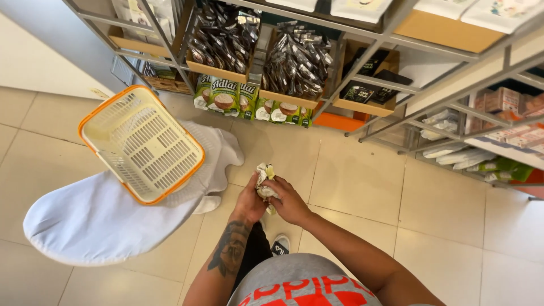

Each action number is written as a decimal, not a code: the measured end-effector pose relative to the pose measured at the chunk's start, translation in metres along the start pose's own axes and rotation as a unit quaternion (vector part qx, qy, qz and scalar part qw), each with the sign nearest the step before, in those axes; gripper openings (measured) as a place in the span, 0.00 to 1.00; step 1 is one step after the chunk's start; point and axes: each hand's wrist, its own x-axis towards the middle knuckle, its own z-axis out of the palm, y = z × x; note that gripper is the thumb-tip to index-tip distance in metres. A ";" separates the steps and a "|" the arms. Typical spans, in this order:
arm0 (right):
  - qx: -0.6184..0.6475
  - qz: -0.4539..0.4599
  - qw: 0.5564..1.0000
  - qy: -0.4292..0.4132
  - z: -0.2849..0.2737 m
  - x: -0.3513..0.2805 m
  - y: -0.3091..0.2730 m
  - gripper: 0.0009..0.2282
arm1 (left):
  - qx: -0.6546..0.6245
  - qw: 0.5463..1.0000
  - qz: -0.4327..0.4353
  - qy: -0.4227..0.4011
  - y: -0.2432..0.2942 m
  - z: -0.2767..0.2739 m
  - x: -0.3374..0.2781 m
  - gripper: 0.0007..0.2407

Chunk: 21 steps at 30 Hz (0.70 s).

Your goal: Wiping bags of rice substitute with a cloth and placing them into a shopping basket.

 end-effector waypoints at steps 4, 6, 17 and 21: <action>-0.032 -0.028 0.999 0.016 0.001 0.063 -0.001 0.27 | -0.033 0.999 -0.030 -0.007 0.031 -0.021 0.056 0.19; 0.147 0.117 0.982 0.007 0.001 0.087 -0.009 0.32 | -0.091 0.995 -0.013 -0.032 0.040 -0.035 0.084 0.18; 0.207 0.167 0.964 -0.010 0.006 0.164 0.068 0.36 | -0.065 0.998 -0.018 0.001 0.050 -0.059 0.190 0.16; 0.137 0.210 0.968 0.010 0.006 0.181 0.117 0.31 | -0.041 0.998 0.038 -0.036 0.044 -0.038 0.204 0.16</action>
